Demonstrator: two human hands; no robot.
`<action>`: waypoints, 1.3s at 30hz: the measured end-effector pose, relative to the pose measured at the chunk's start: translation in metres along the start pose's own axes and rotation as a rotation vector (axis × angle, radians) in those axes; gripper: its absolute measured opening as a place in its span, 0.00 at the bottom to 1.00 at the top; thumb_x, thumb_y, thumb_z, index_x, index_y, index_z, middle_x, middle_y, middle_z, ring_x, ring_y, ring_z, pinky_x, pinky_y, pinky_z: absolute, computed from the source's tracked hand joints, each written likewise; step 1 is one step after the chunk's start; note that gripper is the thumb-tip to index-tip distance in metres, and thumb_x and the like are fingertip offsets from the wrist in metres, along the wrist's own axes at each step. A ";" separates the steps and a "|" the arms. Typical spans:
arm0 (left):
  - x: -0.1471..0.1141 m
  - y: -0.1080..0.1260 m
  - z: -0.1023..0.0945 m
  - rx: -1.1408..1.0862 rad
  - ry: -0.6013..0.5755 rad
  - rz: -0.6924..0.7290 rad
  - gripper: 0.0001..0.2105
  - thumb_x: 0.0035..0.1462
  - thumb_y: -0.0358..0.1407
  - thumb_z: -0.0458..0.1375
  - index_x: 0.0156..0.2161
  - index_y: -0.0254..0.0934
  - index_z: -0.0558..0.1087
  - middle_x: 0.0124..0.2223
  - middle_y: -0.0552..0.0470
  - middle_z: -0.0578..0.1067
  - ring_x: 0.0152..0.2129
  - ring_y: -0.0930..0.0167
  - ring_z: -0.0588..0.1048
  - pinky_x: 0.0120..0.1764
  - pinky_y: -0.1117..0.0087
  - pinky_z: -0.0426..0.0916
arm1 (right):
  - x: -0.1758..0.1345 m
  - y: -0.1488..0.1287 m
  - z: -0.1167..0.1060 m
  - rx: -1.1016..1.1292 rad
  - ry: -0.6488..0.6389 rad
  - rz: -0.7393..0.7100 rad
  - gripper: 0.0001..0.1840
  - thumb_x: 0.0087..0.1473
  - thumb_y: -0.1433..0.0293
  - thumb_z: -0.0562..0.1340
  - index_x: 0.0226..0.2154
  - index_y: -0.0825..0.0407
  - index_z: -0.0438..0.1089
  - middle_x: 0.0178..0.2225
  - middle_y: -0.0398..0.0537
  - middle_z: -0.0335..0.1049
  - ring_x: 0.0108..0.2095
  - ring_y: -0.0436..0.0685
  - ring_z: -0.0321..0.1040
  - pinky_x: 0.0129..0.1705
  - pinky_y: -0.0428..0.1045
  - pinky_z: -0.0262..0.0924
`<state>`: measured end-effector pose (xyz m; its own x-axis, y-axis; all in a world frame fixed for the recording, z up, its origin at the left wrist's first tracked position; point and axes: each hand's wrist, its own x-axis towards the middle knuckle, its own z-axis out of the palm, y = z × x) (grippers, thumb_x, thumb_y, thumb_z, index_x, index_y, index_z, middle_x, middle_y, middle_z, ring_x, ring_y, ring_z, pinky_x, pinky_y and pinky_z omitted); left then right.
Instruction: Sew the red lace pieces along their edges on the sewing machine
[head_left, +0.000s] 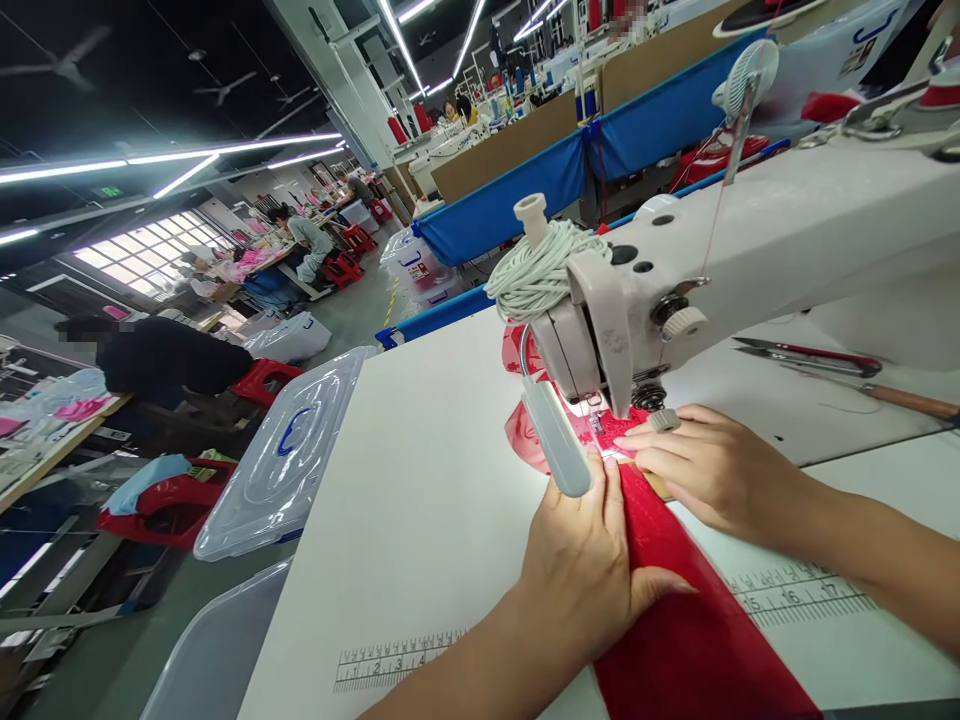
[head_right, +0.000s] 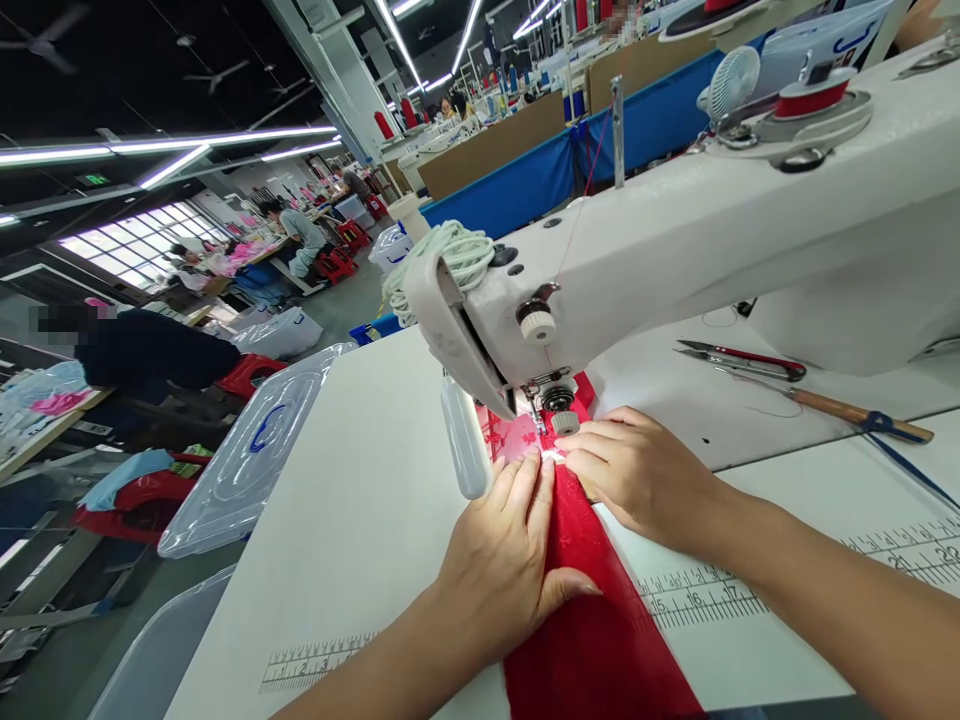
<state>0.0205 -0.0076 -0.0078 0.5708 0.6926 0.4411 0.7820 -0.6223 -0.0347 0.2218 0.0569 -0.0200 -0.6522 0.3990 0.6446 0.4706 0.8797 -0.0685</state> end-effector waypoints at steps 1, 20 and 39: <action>0.001 0.000 -0.001 -0.001 0.001 -0.004 0.44 0.64 0.64 0.33 0.56 0.24 0.71 0.48 0.32 0.76 0.42 0.56 0.77 0.43 0.57 0.74 | 0.000 0.000 0.000 -0.003 -0.002 0.004 0.12 0.60 0.80 0.55 0.36 0.54 0.73 0.41 0.50 0.80 0.36 0.55 0.73 0.39 0.53 0.58; 0.004 -0.003 -0.005 0.020 -0.055 0.010 0.45 0.63 0.65 0.34 0.57 0.24 0.70 0.53 0.31 0.76 0.49 0.53 0.76 0.46 0.56 0.73 | 0.000 0.004 0.005 -0.007 -0.109 0.090 0.14 0.59 0.80 0.52 0.35 0.52 0.71 0.31 0.49 0.76 0.40 0.58 0.72 0.41 0.53 0.58; 0.002 -0.011 -0.005 0.019 -0.161 -0.051 0.35 0.66 0.55 0.48 0.62 0.24 0.64 0.59 0.30 0.71 0.57 0.48 0.70 0.55 0.44 0.68 | 0.002 0.006 0.006 -0.014 -0.091 0.110 0.15 0.58 0.80 0.51 0.33 0.51 0.70 0.34 0.51 0.77 0.41 0.59 0.74 0.42 0.54 0.65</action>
<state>0.0119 -0.0014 -0.0026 0.5617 0.7737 0.2931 0.8148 -0.5787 -0.0338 0.2195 0.0647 -0.0234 -0.6470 0.5156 0.5617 0.5505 0.8256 -0.1238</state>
